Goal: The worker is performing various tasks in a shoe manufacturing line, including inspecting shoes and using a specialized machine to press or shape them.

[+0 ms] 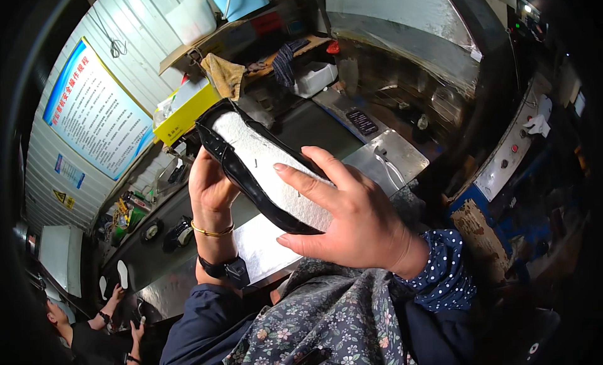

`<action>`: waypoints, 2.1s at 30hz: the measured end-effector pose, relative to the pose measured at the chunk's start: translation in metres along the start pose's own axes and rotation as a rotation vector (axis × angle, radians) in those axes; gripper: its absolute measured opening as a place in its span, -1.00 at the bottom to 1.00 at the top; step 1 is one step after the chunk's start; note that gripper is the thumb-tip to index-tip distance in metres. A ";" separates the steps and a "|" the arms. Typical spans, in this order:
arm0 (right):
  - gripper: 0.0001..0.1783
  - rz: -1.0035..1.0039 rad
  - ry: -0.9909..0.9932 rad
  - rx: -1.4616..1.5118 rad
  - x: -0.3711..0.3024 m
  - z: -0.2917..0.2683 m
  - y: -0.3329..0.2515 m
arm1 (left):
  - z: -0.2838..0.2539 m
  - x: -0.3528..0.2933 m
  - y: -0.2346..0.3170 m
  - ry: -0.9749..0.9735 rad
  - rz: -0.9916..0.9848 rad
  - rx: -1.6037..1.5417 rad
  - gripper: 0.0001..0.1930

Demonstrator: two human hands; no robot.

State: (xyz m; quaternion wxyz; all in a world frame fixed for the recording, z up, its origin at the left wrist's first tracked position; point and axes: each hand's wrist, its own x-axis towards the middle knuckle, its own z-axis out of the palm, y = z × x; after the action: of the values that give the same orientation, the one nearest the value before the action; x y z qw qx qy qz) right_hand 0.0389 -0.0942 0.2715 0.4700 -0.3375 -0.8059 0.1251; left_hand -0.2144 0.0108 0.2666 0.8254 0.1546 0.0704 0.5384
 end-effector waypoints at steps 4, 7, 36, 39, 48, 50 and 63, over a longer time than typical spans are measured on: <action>-0.22 0.014 0.021 -0.006 -0.007 -0.006 -0.003 | -0.007 0.009 -0.006 -0.007 -0.054 -0.045 -0.64; -0.22 0.042 0.018 -0.011 -0.010 -0.012 -0.005 | -0.012 0.016 -0.010 0.013 -0.058 -0.077 -0.65; -0.28 1.088 0.961 -1.159 -0.329 -0.387 0.101 | -0.234 0.011 -0.284 -0.849 0.259 1.987 -0.93; -0.28 1.172 0.981 -1.106 -0.344 -0.411 0.123 | -0.224 0.013 -0.290 -0.828 0.321 1.962 -0.91; -0.23 1.307 0.734 -1.325 -0.327 -0.405 0.144 | -0.212 0.013 -0.295 -0.812 0.341 2.003 -0.90; -0.13 1.441 0.614 -1.349 -0.325 -0.393 0.147 | -0.210 0.013 -0.296 -0.836 0.350 2.010 -0.90; -0.20 1.336 0.728 -1.332 -0.335 -0.395 0.154 | -0.220 0.012 -0.302 -0.778 0.334 2.029 -0.90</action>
State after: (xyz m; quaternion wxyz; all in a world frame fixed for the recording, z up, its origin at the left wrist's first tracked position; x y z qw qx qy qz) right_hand 0.5477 -0.2476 0.1739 0.2370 -0.9310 -0.1656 -0.2230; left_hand -0.0100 -0.0517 -0.0403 0.1972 0.9281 0.1935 0.2498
